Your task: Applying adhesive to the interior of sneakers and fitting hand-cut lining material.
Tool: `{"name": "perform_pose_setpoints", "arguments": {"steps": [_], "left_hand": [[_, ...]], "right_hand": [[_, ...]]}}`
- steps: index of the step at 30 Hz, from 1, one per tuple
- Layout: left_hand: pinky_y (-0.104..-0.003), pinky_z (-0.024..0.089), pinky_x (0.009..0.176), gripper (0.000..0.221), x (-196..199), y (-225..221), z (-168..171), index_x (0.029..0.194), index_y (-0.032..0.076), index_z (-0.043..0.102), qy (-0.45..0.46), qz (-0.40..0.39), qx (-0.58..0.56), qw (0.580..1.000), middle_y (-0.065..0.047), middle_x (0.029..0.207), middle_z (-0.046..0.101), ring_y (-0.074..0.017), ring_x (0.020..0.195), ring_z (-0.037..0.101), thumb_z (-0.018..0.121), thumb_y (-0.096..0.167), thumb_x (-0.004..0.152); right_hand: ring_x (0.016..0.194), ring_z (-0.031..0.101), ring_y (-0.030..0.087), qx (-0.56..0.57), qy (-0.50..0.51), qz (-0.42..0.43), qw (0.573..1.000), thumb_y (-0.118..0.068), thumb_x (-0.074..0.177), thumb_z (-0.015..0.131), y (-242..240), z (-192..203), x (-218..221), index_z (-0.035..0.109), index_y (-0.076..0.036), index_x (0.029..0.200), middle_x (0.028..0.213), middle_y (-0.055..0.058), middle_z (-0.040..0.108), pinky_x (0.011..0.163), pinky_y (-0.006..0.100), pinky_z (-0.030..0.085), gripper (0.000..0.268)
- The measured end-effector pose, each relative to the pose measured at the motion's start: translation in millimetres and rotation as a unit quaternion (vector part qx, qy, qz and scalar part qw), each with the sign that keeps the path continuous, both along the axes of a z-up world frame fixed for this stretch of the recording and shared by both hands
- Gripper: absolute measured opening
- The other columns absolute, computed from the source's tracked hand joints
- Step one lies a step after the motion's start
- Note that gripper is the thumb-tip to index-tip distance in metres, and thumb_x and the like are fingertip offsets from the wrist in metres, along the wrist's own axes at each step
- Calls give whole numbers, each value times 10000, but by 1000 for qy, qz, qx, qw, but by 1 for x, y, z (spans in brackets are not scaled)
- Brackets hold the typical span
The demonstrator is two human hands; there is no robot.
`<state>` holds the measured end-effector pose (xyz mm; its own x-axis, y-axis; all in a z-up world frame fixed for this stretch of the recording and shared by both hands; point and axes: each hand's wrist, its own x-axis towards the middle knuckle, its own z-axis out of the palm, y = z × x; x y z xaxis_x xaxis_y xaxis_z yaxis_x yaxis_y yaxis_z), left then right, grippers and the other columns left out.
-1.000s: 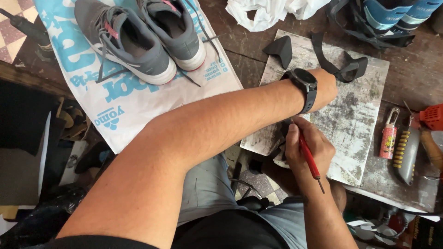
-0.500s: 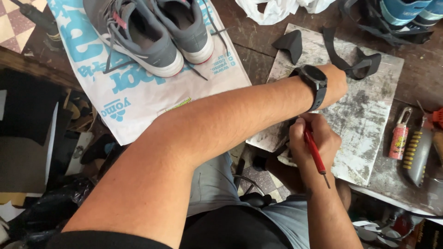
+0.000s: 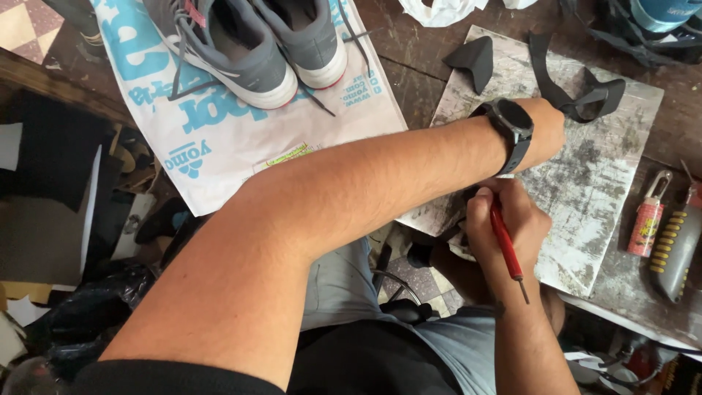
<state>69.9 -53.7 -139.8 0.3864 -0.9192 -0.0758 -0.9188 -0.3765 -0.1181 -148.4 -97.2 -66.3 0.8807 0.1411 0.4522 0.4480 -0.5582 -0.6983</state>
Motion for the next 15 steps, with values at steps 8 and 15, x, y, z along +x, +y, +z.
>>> {"name": "perform_pose_setpoints", "arguments": {"steps": [8,15], "left_hand": [[-475,610,538,218,-14,-3,-27,650,118,748,-63,67,-82,992,-119,560,686,-279,569,697,644,98,840],[-436,610,565,281,-23,15,5,627,125,697,-4,71,-79,994,-115,548,653,-250,563,673,572,61,870]], "right_hand": [[731,708,439,-4,45,27,999,-24,955,663,-13,16,-13,802,-4,1060,850,235,718,652,440,532,175],[762,715,443,-29,82,104,991,-95,984,683,-40,21,3,802,-33,1112,956,219,740,652,417,544,185]]}}
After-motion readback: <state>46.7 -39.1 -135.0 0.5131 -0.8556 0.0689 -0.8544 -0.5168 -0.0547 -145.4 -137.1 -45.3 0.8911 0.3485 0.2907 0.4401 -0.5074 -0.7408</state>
